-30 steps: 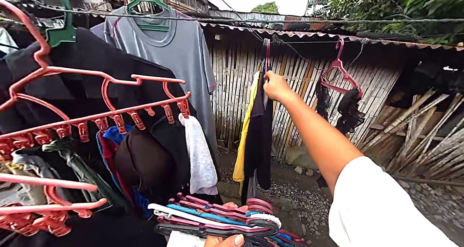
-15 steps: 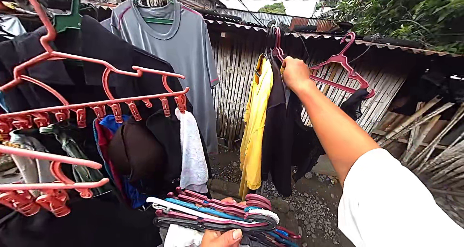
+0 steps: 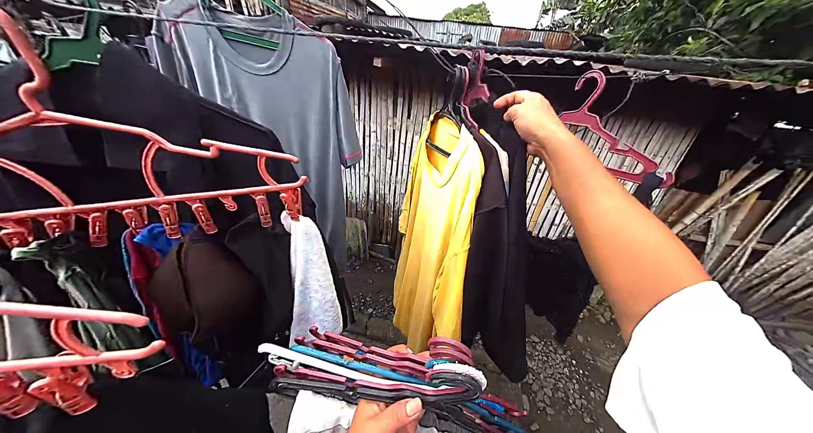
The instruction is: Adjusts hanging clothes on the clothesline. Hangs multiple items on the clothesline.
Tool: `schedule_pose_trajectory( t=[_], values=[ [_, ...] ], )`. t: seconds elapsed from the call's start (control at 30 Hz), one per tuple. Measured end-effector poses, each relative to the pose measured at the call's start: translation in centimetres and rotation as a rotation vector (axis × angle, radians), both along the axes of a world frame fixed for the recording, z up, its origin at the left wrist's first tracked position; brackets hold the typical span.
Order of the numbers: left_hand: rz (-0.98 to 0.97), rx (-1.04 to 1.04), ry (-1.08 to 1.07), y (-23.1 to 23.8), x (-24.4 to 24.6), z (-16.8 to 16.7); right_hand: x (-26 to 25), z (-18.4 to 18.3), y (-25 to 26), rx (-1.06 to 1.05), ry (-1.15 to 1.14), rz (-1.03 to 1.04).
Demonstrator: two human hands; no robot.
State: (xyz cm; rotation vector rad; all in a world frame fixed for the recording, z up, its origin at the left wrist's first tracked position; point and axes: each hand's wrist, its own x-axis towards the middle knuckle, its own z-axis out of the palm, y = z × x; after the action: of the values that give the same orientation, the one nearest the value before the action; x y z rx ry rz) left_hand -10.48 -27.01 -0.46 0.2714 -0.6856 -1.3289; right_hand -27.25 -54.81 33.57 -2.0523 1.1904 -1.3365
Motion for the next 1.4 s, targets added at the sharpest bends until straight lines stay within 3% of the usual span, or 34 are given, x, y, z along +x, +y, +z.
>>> schedule_pose_trajectory(
  t=[0.23,0.4,0.47,0.57,0.7,0.8,1.03,1.13,1.4],
  values=[
    [0.014,0.010,0.019,-0.7,-0.2,0.1,-5.3,0.0,1.1,-0.050,0.101,-0.135],
    [0.007,0.015,0.053,-1.0,0.1,0.2,-7.6,-2.1,1.8,-0.095,0.462,-0.304],
    [0.006,0.016,0.057,-1.2,0.2,0.2,-6.6,-2.5,3.1,-0.260,0.567,-0.363],
    [-0.009,0.009,0.059,-1.5,0.3,-0.1,-3.2,-2.5,3.4,-0.491,0.614,-0.201],
    [-0.016,0.000,0.065,-1.3,0.5,-0.1,2.7,-2.9,0.8,-0.249,0.681,-0.164],
    [0.001,-0.006,0.064,-0.9,1.2,-0.3,4.5,-3.1,-2.1,-0.058,0.526,-0.195],
    [0.089,0.030,0.043,0.1,3.1,-0.9,4.9,-3.2,-5.2,0.321,-0.151,0.068],
    [0.095,0.038,0.005,0.2,3.6,-0.8,5.0,-2.2,-4.5,0.357,-0.134,0.066],
    [0.074,0.025,0.008,-0.1,4.2,-1.0,6.7,-3.3,-4.7,0.199,-0.057,-0.037]
  ],
)
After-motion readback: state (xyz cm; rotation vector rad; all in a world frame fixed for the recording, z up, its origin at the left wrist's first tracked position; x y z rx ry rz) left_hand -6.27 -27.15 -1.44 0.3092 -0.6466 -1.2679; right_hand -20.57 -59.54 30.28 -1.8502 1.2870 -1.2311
